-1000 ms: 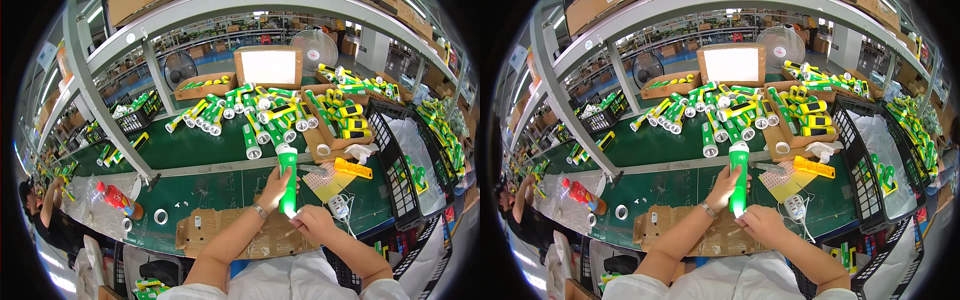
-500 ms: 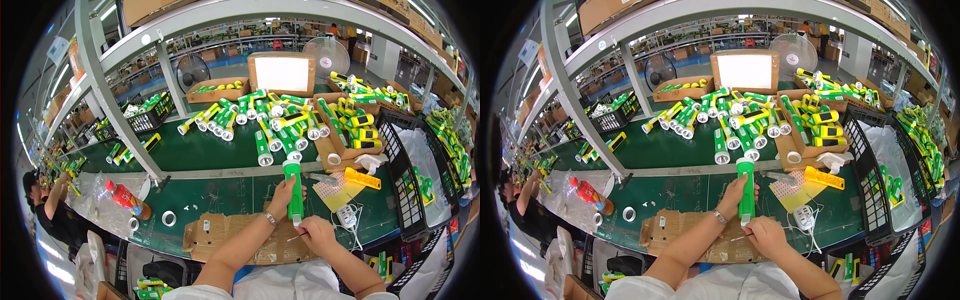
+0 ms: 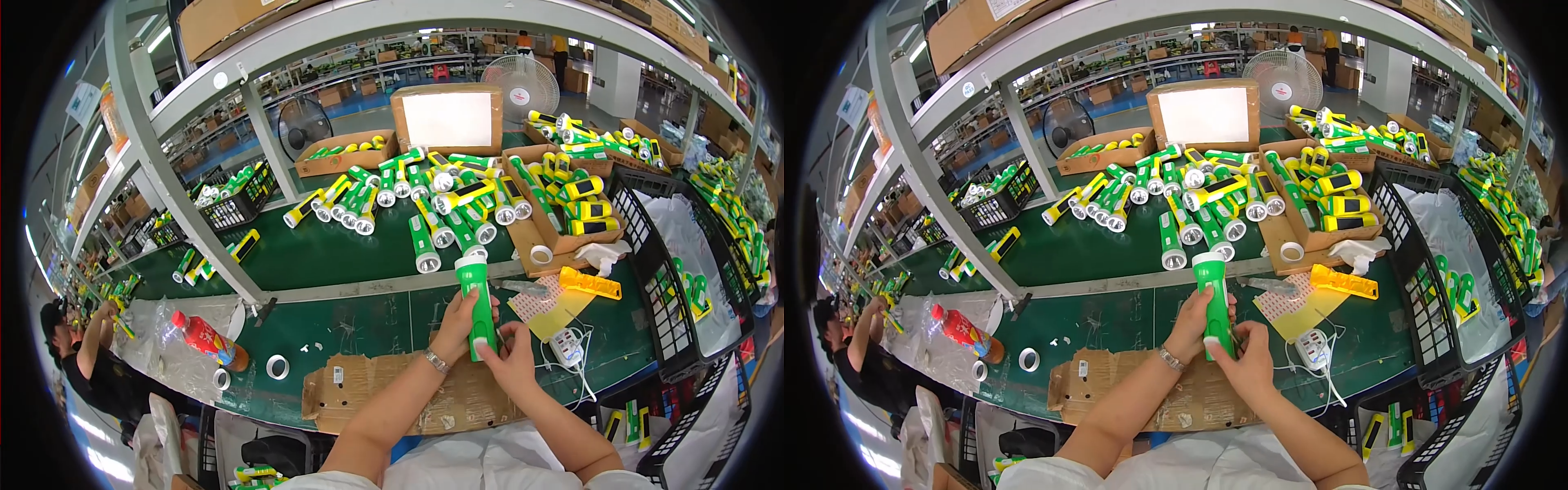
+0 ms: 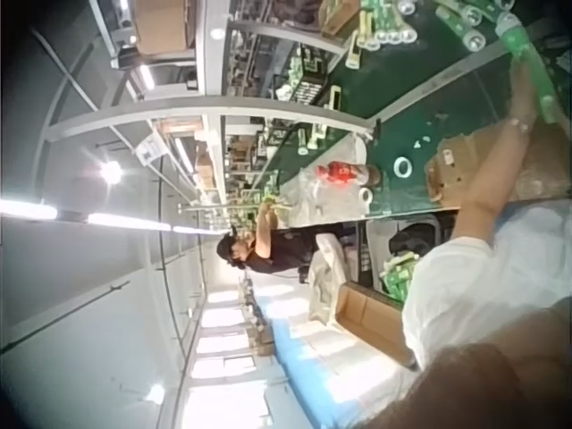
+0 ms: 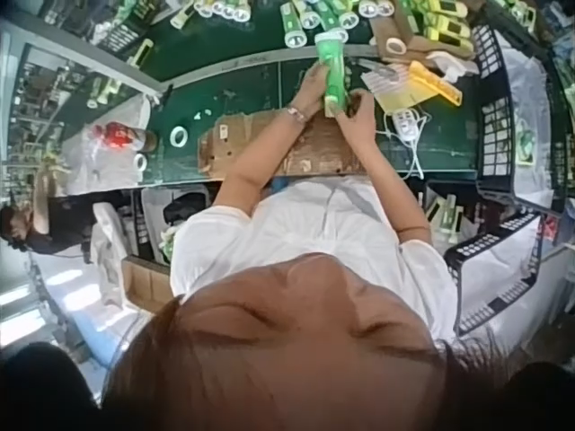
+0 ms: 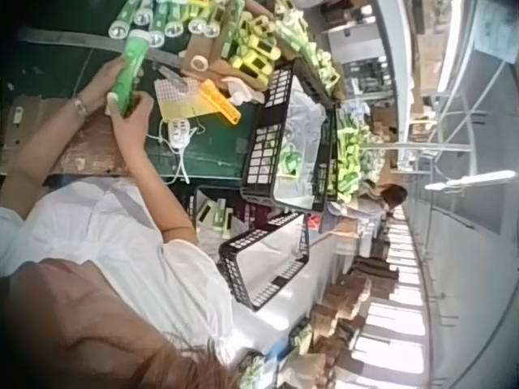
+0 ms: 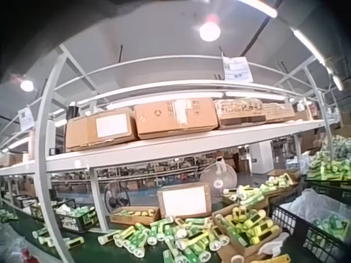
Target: Applying labels and inspecting solar-powered flashlights on an assembly line.
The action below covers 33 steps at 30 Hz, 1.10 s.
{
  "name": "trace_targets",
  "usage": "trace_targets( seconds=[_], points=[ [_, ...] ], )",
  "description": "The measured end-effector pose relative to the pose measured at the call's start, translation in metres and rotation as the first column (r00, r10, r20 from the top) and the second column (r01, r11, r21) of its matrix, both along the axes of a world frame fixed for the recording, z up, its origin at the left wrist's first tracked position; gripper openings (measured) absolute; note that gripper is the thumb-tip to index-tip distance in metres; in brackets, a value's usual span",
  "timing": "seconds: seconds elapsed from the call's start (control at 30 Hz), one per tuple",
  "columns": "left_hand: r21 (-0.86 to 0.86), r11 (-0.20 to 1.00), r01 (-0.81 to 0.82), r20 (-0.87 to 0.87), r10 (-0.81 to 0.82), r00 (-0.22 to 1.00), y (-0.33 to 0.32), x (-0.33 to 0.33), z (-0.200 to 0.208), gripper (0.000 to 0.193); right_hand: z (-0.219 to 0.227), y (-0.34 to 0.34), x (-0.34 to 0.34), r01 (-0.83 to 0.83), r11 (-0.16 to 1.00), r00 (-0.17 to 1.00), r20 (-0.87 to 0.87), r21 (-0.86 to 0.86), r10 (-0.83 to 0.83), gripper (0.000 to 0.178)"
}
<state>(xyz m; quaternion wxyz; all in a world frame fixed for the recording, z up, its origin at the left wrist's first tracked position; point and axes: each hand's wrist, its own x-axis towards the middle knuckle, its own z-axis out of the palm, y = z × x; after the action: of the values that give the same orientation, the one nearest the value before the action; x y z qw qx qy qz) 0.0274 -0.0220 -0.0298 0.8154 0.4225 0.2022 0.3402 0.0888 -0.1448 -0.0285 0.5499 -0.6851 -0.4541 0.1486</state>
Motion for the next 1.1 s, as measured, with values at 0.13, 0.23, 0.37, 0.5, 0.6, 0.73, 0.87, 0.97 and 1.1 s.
trace_targets(
  seconds=[0.13,0.23,0.37,0.5,0.6,0.73,0.87,0.97,1.1],
  points=[
    [0.052,0.998,0.026,0.038,-0.028,0.999,-0.009,0.0,0.006,0.036,-0.018,0.008,0.027,-0.372,0.928,0.766,-0.572,-0.025,0.291,0.044],
    [0.046,0.993,0.109,0.082,-0.112,0.99,-0.007,-0.002,0.01,0.04,-0.006,0.0,0.028,-0.521,0.813,0.077,-0.934,0.26,0.348,0.04],
    [0.717,0.696,0.048,-0.179,0.117,0.977,0.0,-0.009,0.011,0.044,0.005,-0.018,0.044,-0.148,0.988,0.57,-0.812,0.043,0.121,0.041],
    [0.944,-0.197,0.264,-0.074,0.653,0.754,0.011,-0.015,0.035,0.052,0.022,-0.06,0.082,0.098,0.827,0.993,-0.105,0.554,-0.048,0.063],
    [0.817,-0.466,0.338,0.022,0.612,0.791,0.017,-0.013,0.039,0.042,0.033,-0.083,0.141,0.146,0.989,0.754,-0.646,-0.005,-0.115,0.039],
    [0.77,-0.513,0.379,0.041,0.633,0.773,0.021,-0.017,0.031,0.038,0.045,-0.09,0.185,0.379,0.881,0.572,-0.82,0.283,0.018,0.036],
    [0.721,-0.569,0.395,0.058,0.617,0.785,0.026,-0.01,0.029,0.036,0.038,-0.124,0.257,0.454,0.816,0.484,-0.868,0.358,0.112,0.04],
    [0.758,-0.533,0.375,0.055,0.625,0.778,0.034,-0.011,0.021,0.035,0.031,-0.14,0.298,0.497,0.761,0.43,-0.88,0.416,0.2,0.038],
    [0.953,-0.03,0.302,-0.162,0.792,0.588,0.058,-0.011,0.007,0.053,0.039,-0.145,0.321,0.577,0.696,0.356,-0.899,0.427,0.256,0.037]
  ],
)
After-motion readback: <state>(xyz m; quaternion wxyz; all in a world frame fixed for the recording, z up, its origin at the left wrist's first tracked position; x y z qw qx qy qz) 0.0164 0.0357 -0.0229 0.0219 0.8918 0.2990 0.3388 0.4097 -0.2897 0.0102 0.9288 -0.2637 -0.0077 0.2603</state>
